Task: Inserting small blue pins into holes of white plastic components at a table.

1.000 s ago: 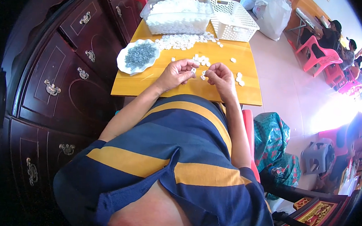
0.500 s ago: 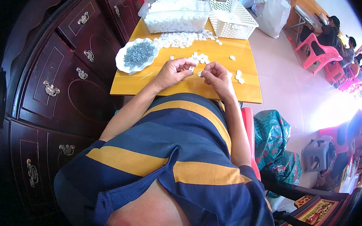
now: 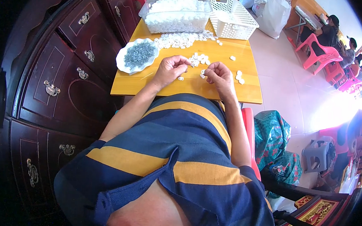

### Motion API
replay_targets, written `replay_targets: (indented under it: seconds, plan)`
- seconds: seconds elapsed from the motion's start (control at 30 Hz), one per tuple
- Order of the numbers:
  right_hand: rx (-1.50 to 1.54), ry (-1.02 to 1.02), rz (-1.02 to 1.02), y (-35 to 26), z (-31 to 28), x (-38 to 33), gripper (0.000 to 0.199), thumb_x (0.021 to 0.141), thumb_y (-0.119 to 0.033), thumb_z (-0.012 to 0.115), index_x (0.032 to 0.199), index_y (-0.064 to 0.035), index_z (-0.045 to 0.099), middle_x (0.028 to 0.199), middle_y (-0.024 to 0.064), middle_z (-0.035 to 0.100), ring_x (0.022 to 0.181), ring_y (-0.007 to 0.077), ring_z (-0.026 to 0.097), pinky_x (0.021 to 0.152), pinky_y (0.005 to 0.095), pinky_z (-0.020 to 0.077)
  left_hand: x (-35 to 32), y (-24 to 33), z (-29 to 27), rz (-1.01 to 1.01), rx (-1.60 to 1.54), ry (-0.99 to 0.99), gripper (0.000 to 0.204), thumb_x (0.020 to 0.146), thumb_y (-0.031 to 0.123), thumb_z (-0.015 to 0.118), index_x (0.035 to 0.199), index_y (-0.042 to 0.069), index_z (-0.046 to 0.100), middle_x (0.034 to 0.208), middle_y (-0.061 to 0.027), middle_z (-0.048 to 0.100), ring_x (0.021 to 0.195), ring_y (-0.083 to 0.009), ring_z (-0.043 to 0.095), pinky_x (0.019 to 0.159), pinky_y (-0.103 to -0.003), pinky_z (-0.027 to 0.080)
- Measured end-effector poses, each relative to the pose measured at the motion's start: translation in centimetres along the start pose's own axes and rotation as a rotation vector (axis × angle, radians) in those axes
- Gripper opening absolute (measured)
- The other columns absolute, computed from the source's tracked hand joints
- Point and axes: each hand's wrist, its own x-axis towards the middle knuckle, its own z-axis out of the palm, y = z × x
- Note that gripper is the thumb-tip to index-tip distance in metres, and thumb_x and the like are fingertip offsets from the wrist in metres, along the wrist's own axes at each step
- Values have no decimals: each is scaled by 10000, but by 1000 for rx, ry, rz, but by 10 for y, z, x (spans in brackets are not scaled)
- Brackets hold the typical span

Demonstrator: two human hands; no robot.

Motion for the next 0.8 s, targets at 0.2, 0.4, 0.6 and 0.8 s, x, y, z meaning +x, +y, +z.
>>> replay_targets:
  seconds: [0.2,0.4,0.6,0.8]
  plan:
    - [31,9,4,1,-1,1,70,903,-93,682,914,-73,616,761,-26,638,651,44,563,620,189,444,1,5,1,-147,-115,-12,135,935,136,678,984,18,722,776,-7,683,642,-43,576,601,-226,491]
    - [22,9,6,-1,1,0,68,904,-92,681,921,-72,618,763,-25,640,651,43,563,620,191,443,2,-8,-1,136,311,16,168,935,178,691,946,15,726,764,-26,686,600,-58,589,559,-249,497]
    - [26,18,10,1,0,0,68,904,-91,680,931,-70,622,756,-27,637,650,43,562,621,191,443,2,-6,3,-120,62,13,118,913,101,689,993,16,701,748,-8,666,611,-65,587,557,-237,489]
    - [20,-1,8,0,1,-1,70,902,-91,684,927,-66,624,757,-26,638,659,42,562,632,192,447,4,-13,-2,-94,-23,0,151,880,45,689,1027,10,684,737,17,628,618,-33,560,559,-223,501]
